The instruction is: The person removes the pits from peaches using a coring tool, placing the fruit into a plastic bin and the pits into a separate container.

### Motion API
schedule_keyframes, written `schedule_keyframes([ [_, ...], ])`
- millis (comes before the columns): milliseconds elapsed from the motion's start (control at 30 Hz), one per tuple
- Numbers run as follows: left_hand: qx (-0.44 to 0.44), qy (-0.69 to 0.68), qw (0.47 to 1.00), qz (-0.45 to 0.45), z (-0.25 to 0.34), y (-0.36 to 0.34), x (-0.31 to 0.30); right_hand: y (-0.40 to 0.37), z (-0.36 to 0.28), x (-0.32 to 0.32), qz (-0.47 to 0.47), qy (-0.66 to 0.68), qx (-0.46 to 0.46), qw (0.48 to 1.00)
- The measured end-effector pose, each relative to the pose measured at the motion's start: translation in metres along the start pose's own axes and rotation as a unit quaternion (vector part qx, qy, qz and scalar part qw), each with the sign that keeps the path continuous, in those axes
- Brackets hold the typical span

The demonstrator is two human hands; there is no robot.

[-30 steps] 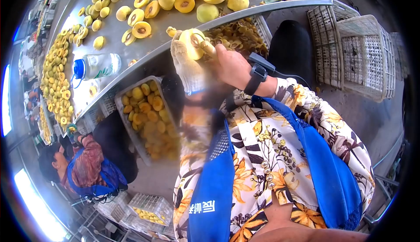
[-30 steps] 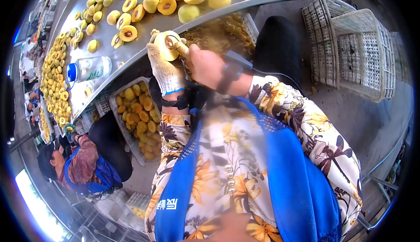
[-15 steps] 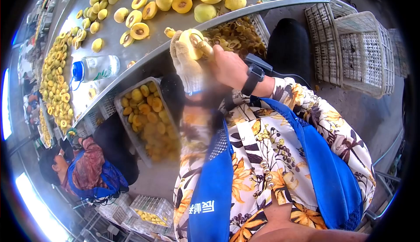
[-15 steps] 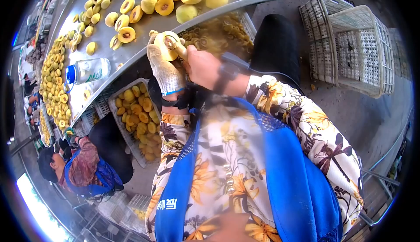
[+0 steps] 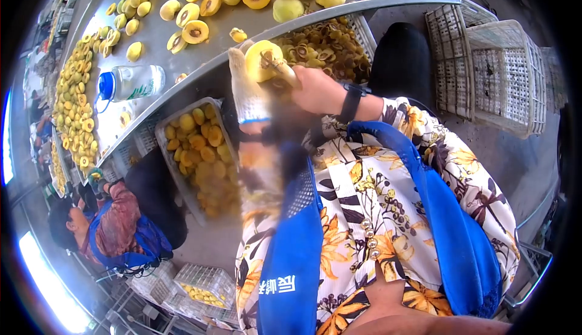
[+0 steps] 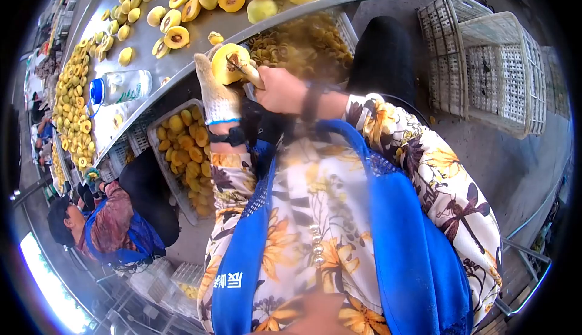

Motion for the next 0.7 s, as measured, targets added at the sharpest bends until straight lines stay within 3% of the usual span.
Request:
schedule_keyframes([
  [33,0.021,-0.012,0.999,0.049,0.005,-0.009,0.000,-0.002,0.000,0.004,-0.019,0.039,0.026,0.999],
  [67,0.082,0.060,0.991,0.082,0.010,-0.013,-0.004,-0.002,0.003,0.008,-0.024,0.042,0.039,0.998],
  [133,0.097,0.099,0.988,0.074,0.009,-0.012,-0.008,-0.001,0.014,0.020,-0.038,0.044,0.066,0.996],
  [267,-0.118,-0.102,0.987,-0.024,-0.036,0.009,-0.019,-0.006,0.013,0.024,-0.053,0.059,0.102,0.992],
  [400,-0.041,-0.012,0.998,0.042,-0.031,0.019,-0.028,0.000,0.014,0.023,0.021,0.004,0.012,1.000],
  [433,-0.021,0.001,1.000,0.006,-0.021,0.015,-0.022,0.002,0.016,0.024,0.024,-0.007,0.000,1.000],
  [567,-0.115,0.029,0.992,0.040,-0.030,0.019,-0.029,0.001,0.019,0.026,0.021,-0.019,0.003,1.000],
  [667,-0.134,0.034,0.989,0.054,-0.029,0.016,-0.032,0.000,0.014,0.026,0.034,-0.044,-0.015,0.998],
  [700,-0.071,0.050,0.993,0.082,-0.023,0.019,-0.036,0.001,0.016,0.027,0.025,-0.038,-0.008,0.999],
])
Point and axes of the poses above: each hand's wrist, its own y-axis towards the middle knuckle, its own x-axis out of the palm, z = x × y, the point moved 9 cm from there along y, towards the middle knuckle, and after that the axes turned 6 degrees about x, right-handed, at the moved point
